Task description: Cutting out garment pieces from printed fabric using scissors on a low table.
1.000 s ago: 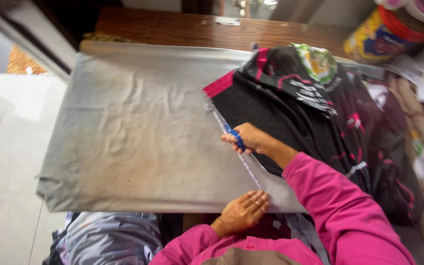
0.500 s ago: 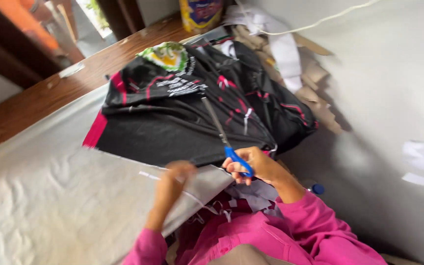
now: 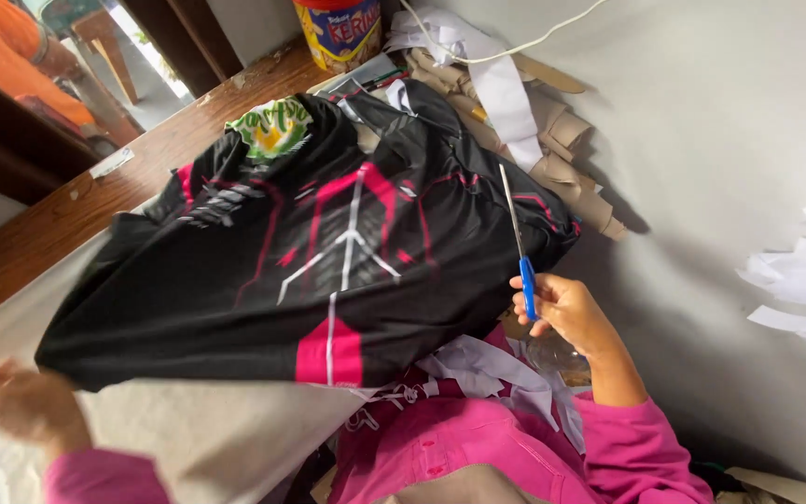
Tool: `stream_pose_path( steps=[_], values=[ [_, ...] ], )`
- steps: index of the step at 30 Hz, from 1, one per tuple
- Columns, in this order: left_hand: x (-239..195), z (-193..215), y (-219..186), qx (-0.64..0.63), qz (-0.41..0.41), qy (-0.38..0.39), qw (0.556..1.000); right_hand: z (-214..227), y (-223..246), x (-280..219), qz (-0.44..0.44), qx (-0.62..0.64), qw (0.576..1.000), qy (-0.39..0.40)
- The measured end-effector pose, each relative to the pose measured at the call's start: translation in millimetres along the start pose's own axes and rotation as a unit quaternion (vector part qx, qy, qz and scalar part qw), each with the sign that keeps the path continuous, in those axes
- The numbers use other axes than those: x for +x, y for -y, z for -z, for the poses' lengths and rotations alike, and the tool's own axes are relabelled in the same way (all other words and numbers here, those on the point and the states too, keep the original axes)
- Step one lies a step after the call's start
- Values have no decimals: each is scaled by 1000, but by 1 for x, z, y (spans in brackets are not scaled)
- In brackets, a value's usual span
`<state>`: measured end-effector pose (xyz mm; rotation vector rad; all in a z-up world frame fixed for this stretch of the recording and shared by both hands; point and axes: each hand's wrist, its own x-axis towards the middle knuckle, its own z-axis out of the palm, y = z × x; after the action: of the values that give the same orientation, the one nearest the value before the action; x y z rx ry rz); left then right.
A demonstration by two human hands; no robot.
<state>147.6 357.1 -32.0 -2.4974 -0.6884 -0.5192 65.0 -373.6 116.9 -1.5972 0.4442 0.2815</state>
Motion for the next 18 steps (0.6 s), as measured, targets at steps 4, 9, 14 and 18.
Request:
stream_pose_path(
  steps=[4, 9, 14, 18],
  values=[
    [-82, 70, 14, -337, 60, 10, 940, -10, 19, 48, 37, -61, 997, 38],
    [-197, 177, -91, -514, -225, 90, 823, -29, 63, 153, 51, -156, 986, -8],
    [-195, 257, -135, -517, -267, 21, 813, -12, 61, 285, 94, -206, 960, -164],
    [-175, 247, -153, -523, -309, 49, 793, 3, 40, 297, 395, -455, 768, -218]
  ],
)
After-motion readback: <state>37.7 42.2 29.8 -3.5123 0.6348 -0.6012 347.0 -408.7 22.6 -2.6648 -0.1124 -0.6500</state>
